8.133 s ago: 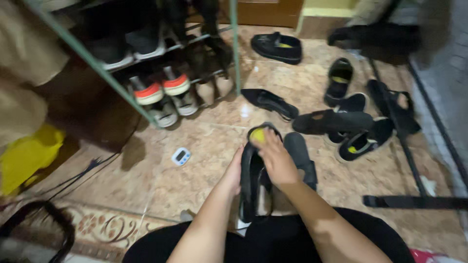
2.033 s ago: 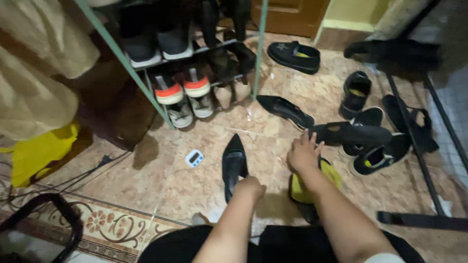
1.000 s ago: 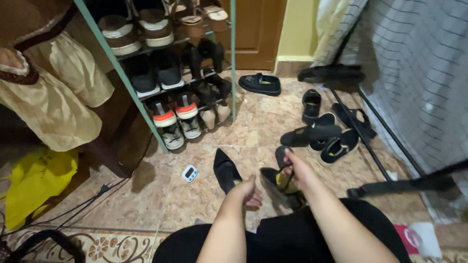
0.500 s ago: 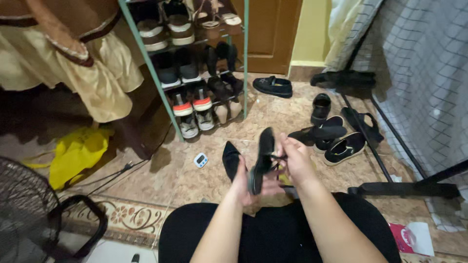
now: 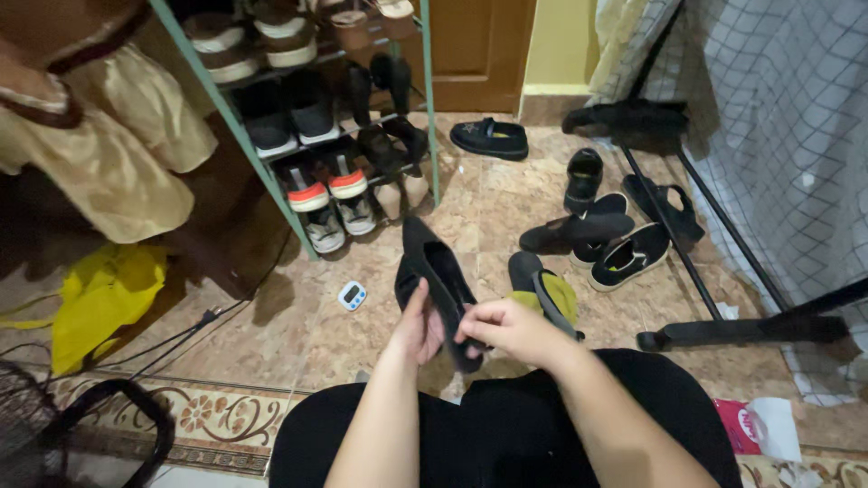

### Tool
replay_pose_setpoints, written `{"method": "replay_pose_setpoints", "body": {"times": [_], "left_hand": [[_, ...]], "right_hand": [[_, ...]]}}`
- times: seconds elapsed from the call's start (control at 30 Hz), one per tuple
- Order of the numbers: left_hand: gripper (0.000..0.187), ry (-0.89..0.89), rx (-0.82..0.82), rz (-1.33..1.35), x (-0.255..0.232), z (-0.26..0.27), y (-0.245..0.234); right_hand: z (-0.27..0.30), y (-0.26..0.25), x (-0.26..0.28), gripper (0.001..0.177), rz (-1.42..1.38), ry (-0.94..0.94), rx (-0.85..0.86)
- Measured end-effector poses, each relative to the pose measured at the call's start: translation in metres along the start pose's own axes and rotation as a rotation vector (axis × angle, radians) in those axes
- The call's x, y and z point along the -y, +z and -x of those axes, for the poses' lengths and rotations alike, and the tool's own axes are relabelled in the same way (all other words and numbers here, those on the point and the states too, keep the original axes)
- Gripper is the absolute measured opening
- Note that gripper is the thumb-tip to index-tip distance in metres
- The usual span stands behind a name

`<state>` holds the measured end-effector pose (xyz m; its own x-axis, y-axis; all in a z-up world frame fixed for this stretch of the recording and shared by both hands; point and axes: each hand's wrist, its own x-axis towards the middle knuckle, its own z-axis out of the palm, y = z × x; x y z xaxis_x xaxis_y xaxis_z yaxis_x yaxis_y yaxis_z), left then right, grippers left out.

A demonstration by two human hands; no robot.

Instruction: The person sits on the floor and wipes several pairs of shoes with a yellow cloth, including sandals and black flats. After cleaning, the person places the shoes onto a nearby shoe rack.

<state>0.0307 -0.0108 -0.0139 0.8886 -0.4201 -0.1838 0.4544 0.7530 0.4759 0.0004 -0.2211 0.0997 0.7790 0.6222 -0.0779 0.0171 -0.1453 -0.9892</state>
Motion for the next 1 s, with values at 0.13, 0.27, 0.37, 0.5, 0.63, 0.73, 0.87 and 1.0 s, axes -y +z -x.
{"method": "replay_pose_setpoints", "body": {"times": [0.13, 0.27, 0.37, 0.5, 0.63, 0.73, 0.87, 1.0], "left_hand": [[0.082, -0.030, -0.082, -0.078, -0.011, -0.024, -0.013], [0.092, -0.024, -0.081, -0.070, -0.021, -0.043, -0.026], [0.093, -0.036, -0.082, -0.075, -0.028, -0.053, -0.017], [0.094, 0.023, -0.065, -0.109, -0.030, -0.059, 0.000], [0.090, 0.030, 0.044, -0.093, -0.029, -0.065, -0.006], [0.083, 0.008, 0.055, -0.058, -0.027, -0.067, -0.020], [0.084, -0.046, 0.212, 0.062, -0.028, -0.076, -0.040], [0.085, -0.092, 0.090, 0.117, -0.017, -0.077, -0.050]], "right_hand": [[-0.013, -0.080, -0.041, 0.036, 0.024, -0.096, -0.379], [-0.019, -0.174, -0.157, 0.045, 0.488, 0.204, -0.913], [-0.026, -0.209, -0.244, 0.057, 0.760, 0.761, -0.571], [-0.061, -0.197, -0.262, 0.059, 0.769, 0.934, -0.494], [-0.080, -0.172, -0.224, 0.054, 0.892, 1.115, -0.626], [-0.081, -0.166, -0.194, 0.035, 0.896, 0.882, -0.753], [-0.080, -0.161, -0.147, 0.031, 0.858, 0.031, -0.960], [-0.078, -0.109, -0.108, 0.024, 0.356, -0.081, -0.989]]}}
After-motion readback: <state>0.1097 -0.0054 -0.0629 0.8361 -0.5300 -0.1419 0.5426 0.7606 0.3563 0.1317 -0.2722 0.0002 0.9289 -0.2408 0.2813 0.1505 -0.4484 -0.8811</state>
